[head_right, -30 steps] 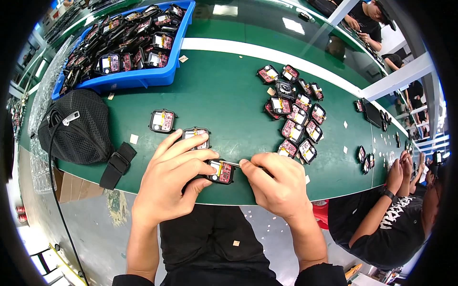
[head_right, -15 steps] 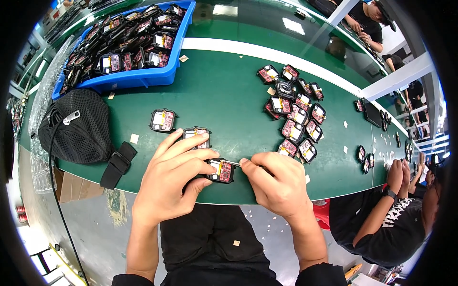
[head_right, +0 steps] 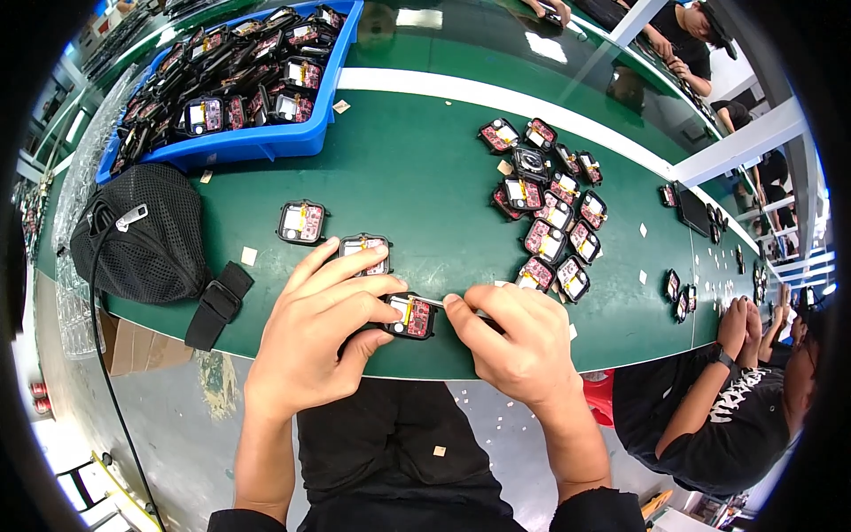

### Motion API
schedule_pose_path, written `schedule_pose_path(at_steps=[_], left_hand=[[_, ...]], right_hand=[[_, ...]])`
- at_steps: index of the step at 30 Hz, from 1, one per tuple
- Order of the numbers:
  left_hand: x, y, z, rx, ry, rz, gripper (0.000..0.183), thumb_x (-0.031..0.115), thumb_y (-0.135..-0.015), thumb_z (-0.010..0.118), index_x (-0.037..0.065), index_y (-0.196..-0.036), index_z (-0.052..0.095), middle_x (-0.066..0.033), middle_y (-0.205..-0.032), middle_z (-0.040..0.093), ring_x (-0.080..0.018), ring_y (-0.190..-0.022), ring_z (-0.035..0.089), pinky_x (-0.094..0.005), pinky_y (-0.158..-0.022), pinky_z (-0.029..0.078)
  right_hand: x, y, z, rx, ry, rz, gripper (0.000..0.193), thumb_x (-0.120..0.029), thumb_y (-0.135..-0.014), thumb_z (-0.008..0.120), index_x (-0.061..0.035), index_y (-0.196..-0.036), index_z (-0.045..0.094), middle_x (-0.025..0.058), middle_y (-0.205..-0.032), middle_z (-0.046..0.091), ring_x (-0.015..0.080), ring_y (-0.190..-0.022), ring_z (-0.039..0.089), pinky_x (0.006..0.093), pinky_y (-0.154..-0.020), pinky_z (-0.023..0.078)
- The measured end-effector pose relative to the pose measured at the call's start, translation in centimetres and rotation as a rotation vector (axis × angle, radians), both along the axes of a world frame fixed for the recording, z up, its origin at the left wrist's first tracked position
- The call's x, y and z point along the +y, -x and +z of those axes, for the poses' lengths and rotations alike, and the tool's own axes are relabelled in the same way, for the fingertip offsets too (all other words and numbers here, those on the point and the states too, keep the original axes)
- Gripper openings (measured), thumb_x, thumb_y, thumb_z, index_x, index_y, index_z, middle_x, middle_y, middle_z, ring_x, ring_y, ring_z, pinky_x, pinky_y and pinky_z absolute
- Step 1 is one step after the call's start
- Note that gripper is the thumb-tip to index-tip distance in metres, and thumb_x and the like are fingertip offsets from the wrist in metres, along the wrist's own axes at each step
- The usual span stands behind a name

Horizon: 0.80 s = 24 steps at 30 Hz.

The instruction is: Assemble small electronic components (smartwatch-like devices) using tweezers.

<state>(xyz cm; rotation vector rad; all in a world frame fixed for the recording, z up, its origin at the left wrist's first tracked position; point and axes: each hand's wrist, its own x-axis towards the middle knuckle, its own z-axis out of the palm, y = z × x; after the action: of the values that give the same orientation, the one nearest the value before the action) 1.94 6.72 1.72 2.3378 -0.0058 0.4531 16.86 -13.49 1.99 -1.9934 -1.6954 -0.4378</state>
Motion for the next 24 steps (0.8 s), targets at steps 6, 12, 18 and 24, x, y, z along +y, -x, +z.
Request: schedule_pose_path(at_steps=[6, 12, 18, 24], left_hand=[[0.1, 0.0, 0.2, -0.012, 0.038, 0.000, 0.025, 0.003, -0.074, 0.082, 0.011, -0.096, 0.074, -0.0025, -0.122, 0.076, -0.0337, -0.138, 0.060, -0.0582, -0.121, 0.037], [0.9, 0.2, 0.5, -0.140, 0.211, -0.035, 0.035, -0.002, -0.072, 0.082, 0.007, -0.104, 0.073, -0.0104, -0.123, 0.075, -0.0418, -0.135, 0.060, -0.0587, -0.119, 0.038], [-0.9, 0.8, -1.1, -0.319, 0.793, -0.180, 0.045, -0.003, -0.082, 0.078, -0.005, -0.124, 0.064, -0.0224, -0.129, 0.065, -0.0368, -0.134, 0.061, -0.0481, -0.108, 0.054], [-1.9, 0.7, -1.2, -0.399, 1.259, -0.009, 0.054, 0.004, -0.088, 0.077, -0.003, -0.136, 0.052, -0.0224, -0.134, 0.059, -0.0404, -0.129, 0.064, -0.0520, -0.109, 0.055]], right_hand=[[0.0, 0.0, -0.2, 0.079, -0.035, -0.011, 0.023, 0.001, -0.074, 0.079, -0.0022, -0.097, 0.076, 0.0055, -0.088, 0.066, 0.0210, -0.067, 0.064, 0.0342, -0.056, 0.050], [0.5, 1.2, 0.5, 0.260, -0.117, -0.051, 0.025, 0.005, -0.078, 0.082, -0.0009, -0.101, 0.073, 0.0085, -0.089, 0.067, 0.0242, -0.067, 0.066, 0.0354, -0.056, 0.052], [2.1, 3.5, 0.7, 0.431, -0.228, -0.022, 0.026, 0.006, -0.079, 0.082, -0.0001, -0.103, 0.073, 0.0103, -0.093, 0.068, 0.0245, -0.067, 0.067, 0.0351, -0.057, 0.054], [2.2, 3.7, 0.5, 0.481, -0.261, -0.070, 0.028, 0.006, -0.078, 0.083, 0.0000, -0.103, 0.074, 0.0106, -0.093, 0.068, 0.0243, -0.067, 0.068, 0.0346, -0.058, 0.055]])
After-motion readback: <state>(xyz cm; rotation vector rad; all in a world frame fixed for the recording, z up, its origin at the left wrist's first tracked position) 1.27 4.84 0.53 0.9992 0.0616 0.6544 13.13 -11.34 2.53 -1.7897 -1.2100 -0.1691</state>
